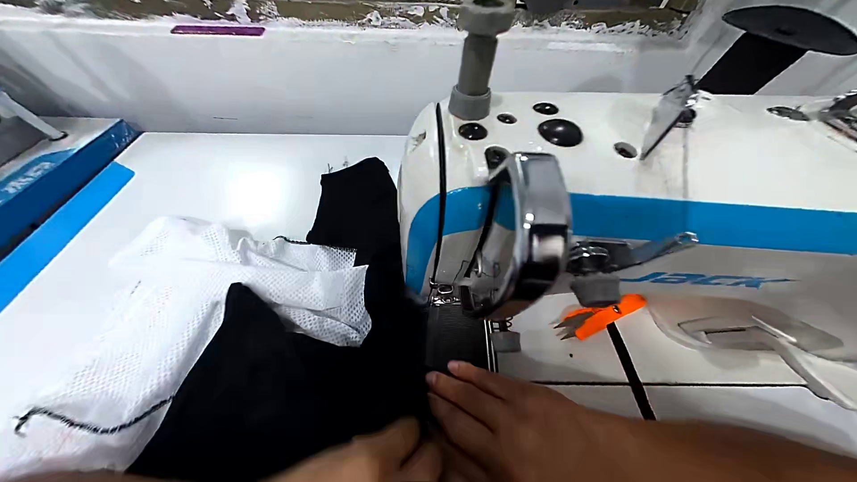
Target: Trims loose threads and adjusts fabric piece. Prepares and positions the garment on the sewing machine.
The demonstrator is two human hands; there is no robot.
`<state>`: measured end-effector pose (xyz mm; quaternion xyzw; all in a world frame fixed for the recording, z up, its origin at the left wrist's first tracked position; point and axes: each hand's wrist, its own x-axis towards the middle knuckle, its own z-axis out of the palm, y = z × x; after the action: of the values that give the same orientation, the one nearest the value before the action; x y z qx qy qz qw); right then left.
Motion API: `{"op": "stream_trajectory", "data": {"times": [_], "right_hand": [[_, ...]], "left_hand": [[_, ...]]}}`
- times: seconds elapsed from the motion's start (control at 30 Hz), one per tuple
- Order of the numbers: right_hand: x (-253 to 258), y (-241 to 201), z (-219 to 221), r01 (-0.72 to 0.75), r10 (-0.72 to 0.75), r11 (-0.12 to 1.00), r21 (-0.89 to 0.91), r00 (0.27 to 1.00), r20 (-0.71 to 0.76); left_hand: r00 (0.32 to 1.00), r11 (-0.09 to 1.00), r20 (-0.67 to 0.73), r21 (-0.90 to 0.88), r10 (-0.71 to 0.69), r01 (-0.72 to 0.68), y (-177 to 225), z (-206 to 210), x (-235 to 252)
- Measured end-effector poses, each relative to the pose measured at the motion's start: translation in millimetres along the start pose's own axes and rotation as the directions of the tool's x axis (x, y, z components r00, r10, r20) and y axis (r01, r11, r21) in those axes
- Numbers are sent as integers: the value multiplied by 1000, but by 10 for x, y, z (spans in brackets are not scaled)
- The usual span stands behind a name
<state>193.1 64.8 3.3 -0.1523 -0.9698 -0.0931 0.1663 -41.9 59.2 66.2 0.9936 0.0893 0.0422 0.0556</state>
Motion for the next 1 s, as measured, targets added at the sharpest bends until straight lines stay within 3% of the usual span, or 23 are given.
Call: {"op": "stream_trajectory", "data": {"times": [0.1,0.17,0.23,0.33,0.43,1.0], "right_hand": [[-153,83,-22,8,3,988,152,997,-75],[-241,229,-30,24,9,965,263,992,-126],[-273,304,-59,32,7,943,332,993,-115],[-261,315,-45,38,5,933,359,993,-120],[-264,312,-86,17,22,948,319,993,-118],[-193,287,22,-53,102,956,288,982,-157]], "left_hand": [[967,994,-233,17,106,-104,-728,300,-64],[926,991,-367,-69,84,-117,-1034,426,-140],[932,991,-362,-132,-32,-18,-1043,428,-175],[939,988,-307,-10,-152,157,-877,488,-105],[946,971,-257,79,-198,224,-803,541,-97],[939,978,-299,62,-170,197,-1102,511,-84]]}}
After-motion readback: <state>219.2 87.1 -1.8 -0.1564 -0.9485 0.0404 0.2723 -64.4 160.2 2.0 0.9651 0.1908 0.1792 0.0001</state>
